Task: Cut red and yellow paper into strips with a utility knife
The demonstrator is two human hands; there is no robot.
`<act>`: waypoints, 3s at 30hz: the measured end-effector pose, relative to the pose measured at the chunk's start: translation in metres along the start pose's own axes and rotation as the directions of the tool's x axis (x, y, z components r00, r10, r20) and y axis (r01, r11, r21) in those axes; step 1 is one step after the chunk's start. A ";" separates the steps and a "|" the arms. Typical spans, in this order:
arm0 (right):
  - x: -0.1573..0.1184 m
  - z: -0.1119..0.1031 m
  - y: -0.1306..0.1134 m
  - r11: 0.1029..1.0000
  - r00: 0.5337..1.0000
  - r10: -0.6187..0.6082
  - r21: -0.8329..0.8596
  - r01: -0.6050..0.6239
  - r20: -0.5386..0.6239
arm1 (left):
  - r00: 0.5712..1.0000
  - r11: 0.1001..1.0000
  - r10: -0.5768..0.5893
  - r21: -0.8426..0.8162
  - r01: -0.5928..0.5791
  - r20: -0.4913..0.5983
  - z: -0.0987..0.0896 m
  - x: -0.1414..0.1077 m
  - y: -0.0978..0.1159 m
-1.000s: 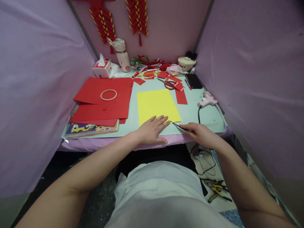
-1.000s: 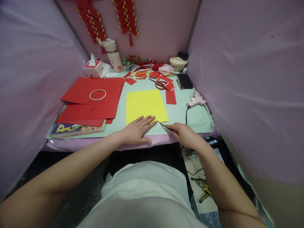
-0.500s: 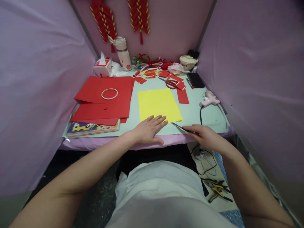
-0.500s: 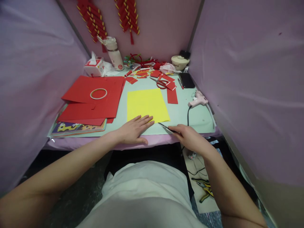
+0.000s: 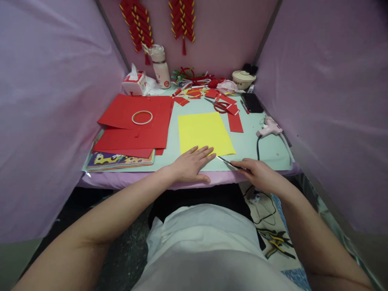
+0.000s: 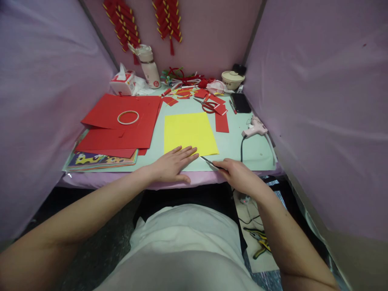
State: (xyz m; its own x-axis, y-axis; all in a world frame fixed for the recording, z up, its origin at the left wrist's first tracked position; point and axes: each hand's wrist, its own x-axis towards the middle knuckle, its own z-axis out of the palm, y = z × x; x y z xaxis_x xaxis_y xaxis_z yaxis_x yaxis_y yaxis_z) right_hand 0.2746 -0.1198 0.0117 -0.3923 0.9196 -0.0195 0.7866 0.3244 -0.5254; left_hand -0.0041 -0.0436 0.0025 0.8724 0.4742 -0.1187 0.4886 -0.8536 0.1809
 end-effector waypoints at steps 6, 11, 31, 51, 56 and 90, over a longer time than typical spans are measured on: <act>0.005 0.003 -0.008 0.999 1.000 -0.006 0.037 0.006 -0.014 | 1.000 1.000 -0.008 -0.005 0.008 0.013 -0.001 0.000 0.001; 0.003 0.005 -0.008 1.000 1.000 0.008 0.029 -0.007 -0.012 | 1.000 1.000 -0.011 -0.010 0.011 0.008 0.000 0.000 0.001; -0.014 0.007 0.013 0.992 0.993 0.062 0.113 -0.050 -0.103 | 0.976 1.000 -0.010 -0.013 0.007 -0.218 0.000 0.012 0.008; 0.010 -0.003 0.006 0.994 1.000 -0.027 0.105 0.028 -0.009 | 0.998 0.999 -0.011 0.048 0.015 -0.070 -0.012 0.016 -0.006; 0.011 -0.006 0.005 0.989 0.999 -0.043 0.143 0.043 -0.004 | 0.999 0.999 0.034 0.035 -0.033 -0.032 -0.020 0.027 -0.014; 0.020 -0.006 0.004 0.997 0.996 -0.072 0.003 0.072 0.049 | 0.991 0.992 0.117 -0.043 -0.115 0.061 -0.011 0.035 -0.031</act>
State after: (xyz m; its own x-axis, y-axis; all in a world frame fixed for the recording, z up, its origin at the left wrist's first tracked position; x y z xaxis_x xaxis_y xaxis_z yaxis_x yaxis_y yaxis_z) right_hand 0.2729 -0.0991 0.0142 -0.4705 0.8821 -0.0232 0.7552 0.3889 -0.5276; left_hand 0.0116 0.0013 0.0033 0.9210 0.3568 -0.1562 0.3855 -0.8923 0.2349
